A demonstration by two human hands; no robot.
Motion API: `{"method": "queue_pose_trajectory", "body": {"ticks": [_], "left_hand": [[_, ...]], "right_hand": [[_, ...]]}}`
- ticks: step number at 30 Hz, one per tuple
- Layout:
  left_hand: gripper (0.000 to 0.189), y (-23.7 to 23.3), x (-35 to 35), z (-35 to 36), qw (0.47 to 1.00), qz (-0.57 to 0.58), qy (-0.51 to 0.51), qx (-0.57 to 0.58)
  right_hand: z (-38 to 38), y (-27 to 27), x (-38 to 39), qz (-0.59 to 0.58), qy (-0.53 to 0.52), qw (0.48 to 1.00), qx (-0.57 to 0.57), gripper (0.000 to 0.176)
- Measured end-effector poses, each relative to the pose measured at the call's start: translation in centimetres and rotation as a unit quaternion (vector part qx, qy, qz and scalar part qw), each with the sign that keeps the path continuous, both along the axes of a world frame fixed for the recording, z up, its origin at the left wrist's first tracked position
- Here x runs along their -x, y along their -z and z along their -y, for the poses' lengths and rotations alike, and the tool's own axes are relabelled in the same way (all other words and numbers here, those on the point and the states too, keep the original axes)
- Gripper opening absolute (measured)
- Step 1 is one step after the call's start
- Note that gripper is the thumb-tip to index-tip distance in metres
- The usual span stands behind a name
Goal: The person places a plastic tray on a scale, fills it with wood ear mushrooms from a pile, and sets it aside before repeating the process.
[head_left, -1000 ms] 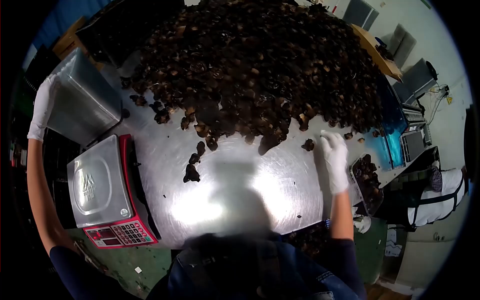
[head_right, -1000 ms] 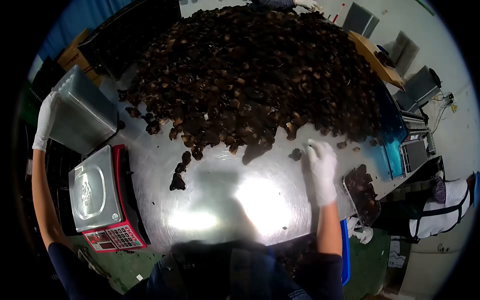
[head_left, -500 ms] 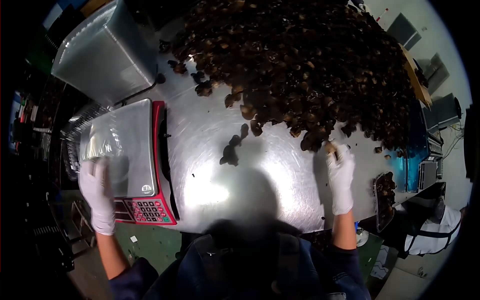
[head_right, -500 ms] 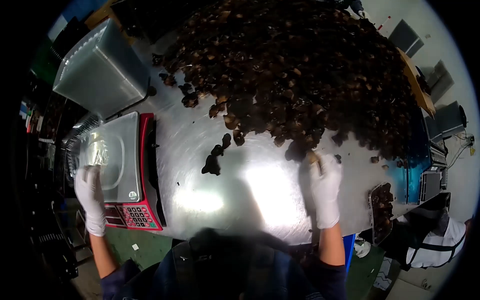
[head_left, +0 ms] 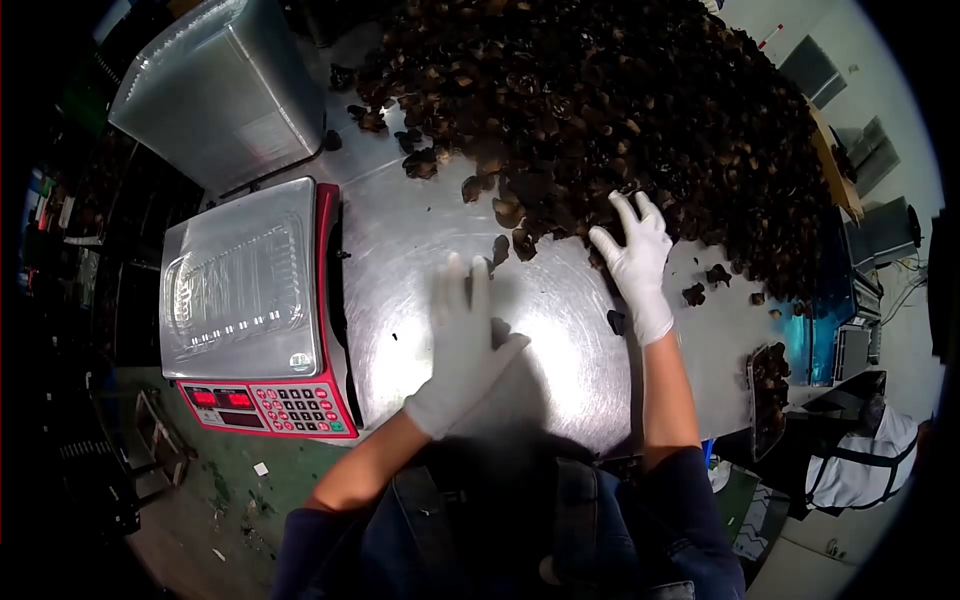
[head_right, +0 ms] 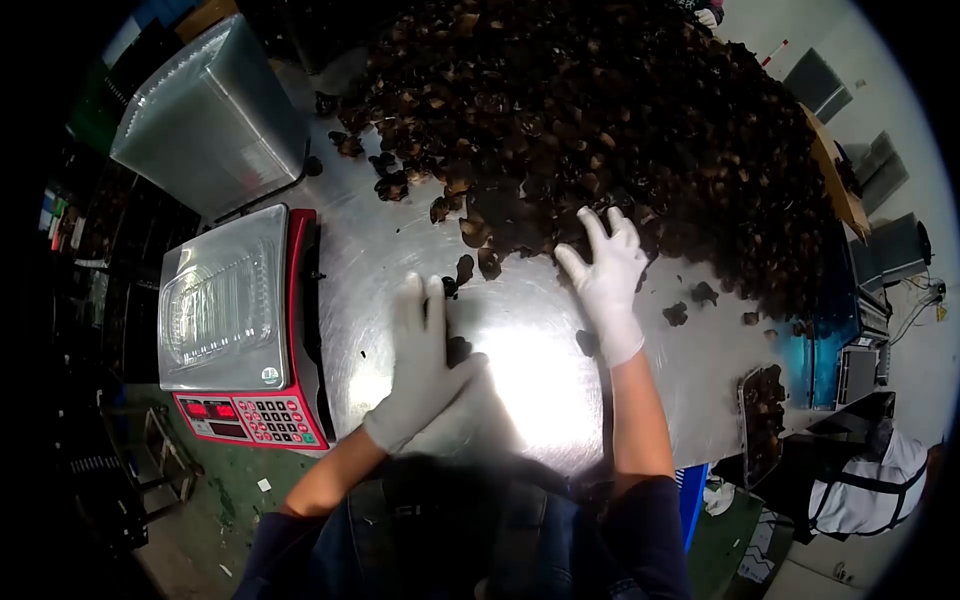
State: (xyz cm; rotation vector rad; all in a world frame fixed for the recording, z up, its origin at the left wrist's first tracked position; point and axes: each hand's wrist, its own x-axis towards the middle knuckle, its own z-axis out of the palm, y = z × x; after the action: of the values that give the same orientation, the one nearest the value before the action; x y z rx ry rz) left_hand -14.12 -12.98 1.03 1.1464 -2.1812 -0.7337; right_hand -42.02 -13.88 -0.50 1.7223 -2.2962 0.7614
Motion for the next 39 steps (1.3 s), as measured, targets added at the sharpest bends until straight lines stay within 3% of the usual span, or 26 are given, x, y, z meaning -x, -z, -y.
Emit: {"method": "queue_pose_trajectory", "body": {"ticks": [3,5,7,9,10,11,12,13,14,16,17,19,21,23,25,27,29,31,33,34,37,39], "left_hand": [[0.099,1.9,1.6,-1.2,0.995,0.078,0.060,0.019],[0.096,0.7,0.7,-2.4,0.982,0.070,0.169,-0.057],[0.092,-0.4,0.9,-1.8,0.988,0.029,0.152,-0.020],[0.083,-1.6,2.2,1.2,0.997,0.030,0.073,0.022],[0.074,-1.3,3.5,3.2,0.995,-0.019,0.054,0.084],[0.072,-1.4,5.2,5.3,0.994,-0.005,0.032,0.106],[0.070,-1.5,7.1,7.5,0.992,0.007,0.009,0.128],[0.073,-1.1,8.8,9.6,0.990,0.013,0.005,0.142],[0.076,-1.0,10.4,11.4,0.990,0.061,0.006,0.127],[0.074,0.1,12.9,14.0,0.983,0.125,0.021,0.129],[0.056,0.0,13.3,14.9,0.981,0.138,0.060,0.121],[0.040,0.9,14.0,15.8,0.981,0.119,0.085,0.130],[0.041,0.2,13.6,15.1,0.985,0.094,0.086,0.119],[0.040,-0.3,12.3,13.1,0.988,0.012,0.066,0.136],[0.040,-1.0,9.8,10.2,0.990,-0.025,0.048,0.130],[0.042,-0.2,6.4,7.6,0.986,-0.063,0.063,0.138],[0.048,-1.8,3.0,4.7,0.998,0.035,0.059,0.009],[0.052,-0.5,-0.2,2.6,0.997,0.007,0.072,0.018],[0.055,-0.1,-2.2,1.4,0.991,0.016,0.116,-0.071],[0.053,-0.3,-2.7,1.1,0.992,0.037,0.114,-0.038],[0.047,-1.4,-2.8,1.5,0.996,0.024,0.084,-0.030],[0.039,-1.4,-1.2,2.6,0.997,0.020,0.066,-0.018]], "right_hand": [[-4.7,-2.7,-4.7,0.006,-0.126,0.991,-0.047,0.039],[-8.9,-0.5,-6.5,-0.027,-0.179,0.982,-0.051,0.041],[-11.3,-1.7,-8.0,0.005,-0.205,0.976,-0.070,0.040],[-10.6,-3.4,-6.9,0.075,-0.241,0.966,-0.058,0.036],[-10.1,-3.9,-6.4,0.138,-0.217,0.966,-0.021,0.031],[-9.0,-3.5,-4.8,0.094,-0.202,0.974,0.038,0.028],[-7.0,-4.0,-3.6,0.093,-0.188,0.974,0.086,0.022],[-5.4,-4.1,-2.5,0.164,-0.109,0.977,0.087,0.020],[-2.8,-2.5,-0.1,0.128,-0.091,0.975,0.155,0.024],[0.9,-1.0,3.1,0.085,0.014,0.991,0.100,0.040],[2.2,-0.7,3.5,0.025,0.033,0.996,0.084,0.048],[3.5,0.0,3.6,-0.004,0.015,1.000,0.026,0.044],[2.9,0.3,4.9,0.058,-0.056,0.997,-0.005,0.035],[0.9,-0.5,4.7,0.155,-0.046,0.987,-0.010,0.018],[-2.4,-1.6,3.8,0.175,-0.056,0.983,-0.024,0.015],[-6.0,-1.4,2.4,0.172,-0.080,0.982,-0.001,0.018],[-8.9,-1.9,0.5,0.104,-0.064,0.992,-0.019,0.026],[-10.6,-2.5,-1.2,0.117,-0.052,0.990,-0.049,0.052],[-11.9,-1.4,-2.9,0.132,-0.076,0.986,-0.063,0.056],[-12.5,-1.4,-4.5,0.181,-0.085,0.975,-0.093,0.056],[-13.7,-2.6,-7.7,0.124,-0.181,0.970,-0.105,0.054],[-12.8,-3.3,-7.5,0.146,-0.197,0.968,-0.051,0.043]]}}
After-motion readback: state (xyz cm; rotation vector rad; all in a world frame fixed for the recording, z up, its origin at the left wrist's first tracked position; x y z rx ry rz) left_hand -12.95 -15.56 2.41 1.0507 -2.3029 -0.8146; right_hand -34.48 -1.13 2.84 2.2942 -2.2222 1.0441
